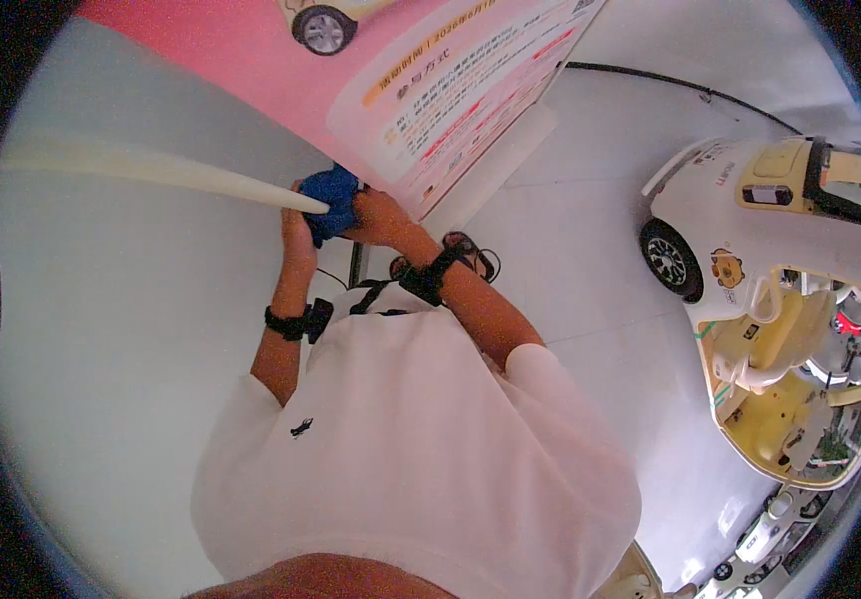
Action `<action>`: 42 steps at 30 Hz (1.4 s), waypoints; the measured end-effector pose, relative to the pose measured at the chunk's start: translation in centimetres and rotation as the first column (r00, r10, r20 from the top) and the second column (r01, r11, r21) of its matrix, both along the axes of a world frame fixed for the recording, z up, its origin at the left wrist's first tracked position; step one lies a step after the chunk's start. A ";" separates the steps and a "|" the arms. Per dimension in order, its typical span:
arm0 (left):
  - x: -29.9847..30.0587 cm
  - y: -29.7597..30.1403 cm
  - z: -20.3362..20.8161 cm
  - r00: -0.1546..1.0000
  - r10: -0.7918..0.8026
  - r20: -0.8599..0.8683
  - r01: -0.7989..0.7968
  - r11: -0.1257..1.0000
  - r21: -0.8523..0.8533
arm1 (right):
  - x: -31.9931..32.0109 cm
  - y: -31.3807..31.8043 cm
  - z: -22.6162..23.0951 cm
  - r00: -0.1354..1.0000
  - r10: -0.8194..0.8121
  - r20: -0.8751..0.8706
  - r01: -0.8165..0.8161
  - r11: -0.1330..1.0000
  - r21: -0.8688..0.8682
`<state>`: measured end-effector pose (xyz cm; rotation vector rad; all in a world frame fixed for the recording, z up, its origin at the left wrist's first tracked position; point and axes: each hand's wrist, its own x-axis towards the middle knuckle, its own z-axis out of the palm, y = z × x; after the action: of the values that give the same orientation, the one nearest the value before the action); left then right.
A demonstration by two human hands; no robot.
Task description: The person cleans showroom vehicles and fixtures by wiping down small electric cars, door frames, scooter seats, and vehicle bodies with a cloth.
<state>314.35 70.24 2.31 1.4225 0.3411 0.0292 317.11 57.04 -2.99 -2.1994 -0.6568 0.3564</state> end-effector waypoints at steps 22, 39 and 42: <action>-0.1 1.4 12.1 0.688 0.486 0.538 -0.618 0.781 0.085 | 1.4 3.1 14.8 0.910 0.022 0.415 -0.232 0.854 0.465; -6.1 -6.8 4.6 0.846 0.517 0.127 -0.524 0.766 0.374 | -1.3 -1.3 4.1 0.930 0.246 0.274 -0.333 0.878 0.344; -8.8 -8.7 4.4 0.837 0.506 0.209 -0.547 0.781 0.301 | -3.3 -2.7 7.7 0.899 0.339 0.276 -0.423 0.834 0.355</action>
<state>305.52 61.59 6.73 1.6266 0.6575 0.6651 313.77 54.35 4.68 -1.7058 -1.1831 0.1733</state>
